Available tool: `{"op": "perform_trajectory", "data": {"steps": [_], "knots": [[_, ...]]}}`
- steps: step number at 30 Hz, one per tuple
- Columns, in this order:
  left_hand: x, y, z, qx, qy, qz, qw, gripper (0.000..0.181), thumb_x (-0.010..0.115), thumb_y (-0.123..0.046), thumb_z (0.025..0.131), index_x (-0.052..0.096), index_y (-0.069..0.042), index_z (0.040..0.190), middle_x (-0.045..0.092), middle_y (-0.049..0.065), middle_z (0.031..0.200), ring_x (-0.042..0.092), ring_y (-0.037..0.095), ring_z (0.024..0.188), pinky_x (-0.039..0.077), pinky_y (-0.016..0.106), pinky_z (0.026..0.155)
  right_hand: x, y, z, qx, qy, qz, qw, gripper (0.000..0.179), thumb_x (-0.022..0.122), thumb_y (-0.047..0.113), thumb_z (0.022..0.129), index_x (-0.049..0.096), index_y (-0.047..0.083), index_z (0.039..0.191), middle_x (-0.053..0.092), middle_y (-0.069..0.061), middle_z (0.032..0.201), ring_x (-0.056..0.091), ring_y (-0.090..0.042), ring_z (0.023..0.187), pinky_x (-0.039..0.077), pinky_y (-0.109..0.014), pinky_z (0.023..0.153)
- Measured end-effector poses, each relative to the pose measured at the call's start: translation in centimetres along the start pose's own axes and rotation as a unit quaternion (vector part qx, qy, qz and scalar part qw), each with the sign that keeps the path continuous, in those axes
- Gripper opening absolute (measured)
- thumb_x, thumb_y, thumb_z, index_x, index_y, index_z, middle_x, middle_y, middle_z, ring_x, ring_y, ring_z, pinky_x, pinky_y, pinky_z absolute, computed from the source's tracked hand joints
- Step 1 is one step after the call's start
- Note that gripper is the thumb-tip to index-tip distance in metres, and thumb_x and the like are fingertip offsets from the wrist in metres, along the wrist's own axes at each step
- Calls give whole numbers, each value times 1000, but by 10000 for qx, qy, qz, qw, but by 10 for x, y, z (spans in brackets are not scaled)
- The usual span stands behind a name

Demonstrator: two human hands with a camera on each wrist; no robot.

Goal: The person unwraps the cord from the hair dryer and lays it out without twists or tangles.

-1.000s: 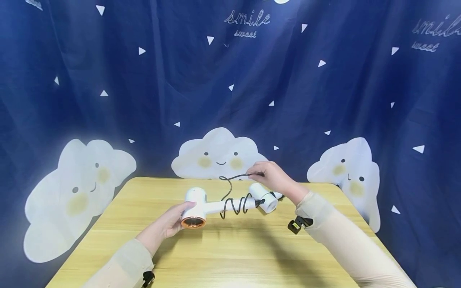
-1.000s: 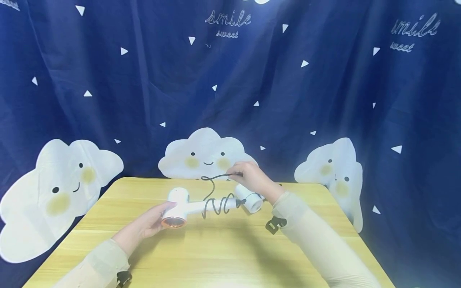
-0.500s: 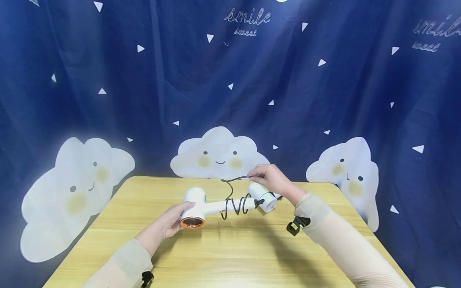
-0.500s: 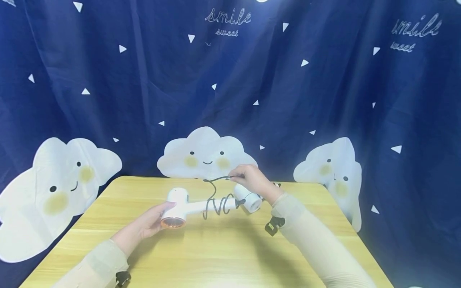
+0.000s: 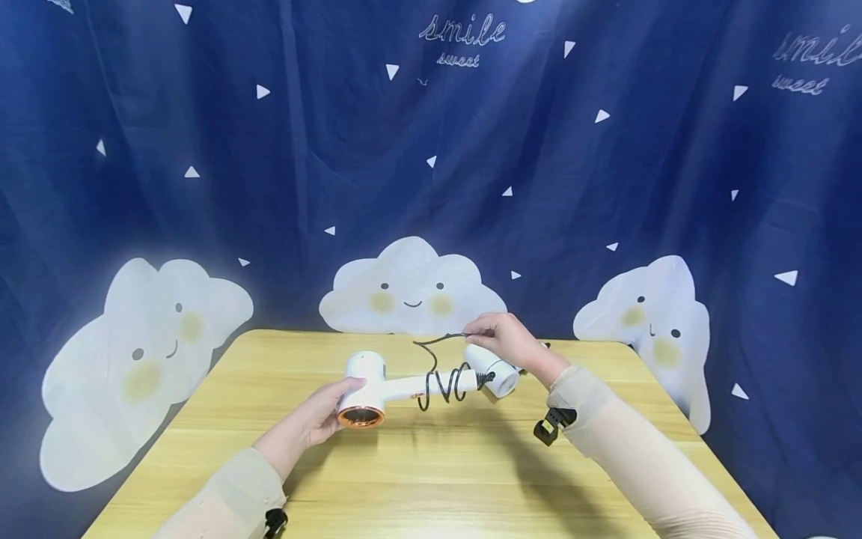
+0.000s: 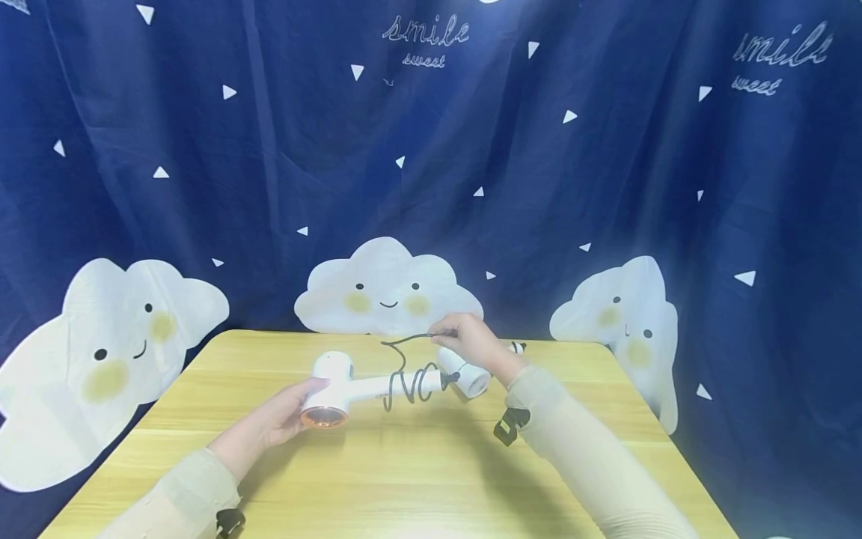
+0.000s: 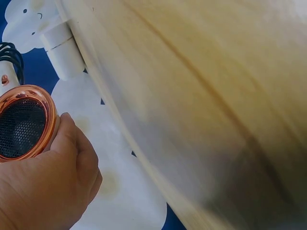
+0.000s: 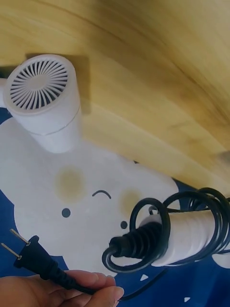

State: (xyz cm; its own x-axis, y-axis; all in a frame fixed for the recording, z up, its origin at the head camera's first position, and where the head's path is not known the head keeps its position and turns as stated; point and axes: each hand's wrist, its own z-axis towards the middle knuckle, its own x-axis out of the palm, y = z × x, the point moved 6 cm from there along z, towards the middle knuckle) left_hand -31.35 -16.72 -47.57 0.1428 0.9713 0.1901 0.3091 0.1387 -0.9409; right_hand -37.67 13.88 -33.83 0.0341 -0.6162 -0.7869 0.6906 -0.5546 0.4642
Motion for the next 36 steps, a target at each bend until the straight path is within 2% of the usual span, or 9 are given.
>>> {"op": "perform_trajectory", "data": {"steps": [8, 15, 22, 30, 36], "knots": [[0, 2, -1, -28, -54, -96, 9999, 66, 60, -31, 97, 37, 14, 139, 64, 16, 112, 68, 22, 95, 59, 32, 87, 11, -8, -5, 201, 168, 255, 9993, 15, 72, 9, 91, 77, 4, 105, 73, -2, 96, 69, -17, 90, 58, -30, 82], [1, 1, -1, -12, 19, -119, 9999, 68, 60, -32, 97, 36, 14, 141, 63, 16, 113, 67, 21, 96, 58, 32, 87, 19, -16, -11, 409, 242, 396, 9981, 17, 71, 12, 93, 76, 5, 108, 72, -2, 98, 69, -18, 92, 58, -30, 82], [1, 2, 0, -22, 54, -98, 9999, 69, 60, -31, 96, 35, 16, 140, 62, 17, 114, 67, 22, 96, 58, 32, 88, 24, -23, -14, 510, 169, 470, 9974, 18, 71, 13, 93, 77, 5, 108, 72, -3, 99, 68, -18, 92, 59, -31, 82], [1, 1, 0, 18, 82, -143, 9999, 67, 58, -31, 98, 34, 14, 141, 61, 16, 115, 67, 22, 97, 58, 33, 89, 27, -31, -16, 492, 60, 516, 9974, 17, 71, 11, 92, 77, 5, 107, 72, -3, 96, 68, -16, 89, 58, -27, 79], [2, -1, -1, 14, 115, -143, 9998, 68, 57, -31, 99, 32, 14, 142, 61, 16, 116, 66, 21, 98, 57, 32, 90, 29, -34, -21, 571, 114, 674, 9960, 18, 71, 12, 93, 77, 4, 108, 72, -4, 98, 68, -16, 89, 59, -28, 78]]}}
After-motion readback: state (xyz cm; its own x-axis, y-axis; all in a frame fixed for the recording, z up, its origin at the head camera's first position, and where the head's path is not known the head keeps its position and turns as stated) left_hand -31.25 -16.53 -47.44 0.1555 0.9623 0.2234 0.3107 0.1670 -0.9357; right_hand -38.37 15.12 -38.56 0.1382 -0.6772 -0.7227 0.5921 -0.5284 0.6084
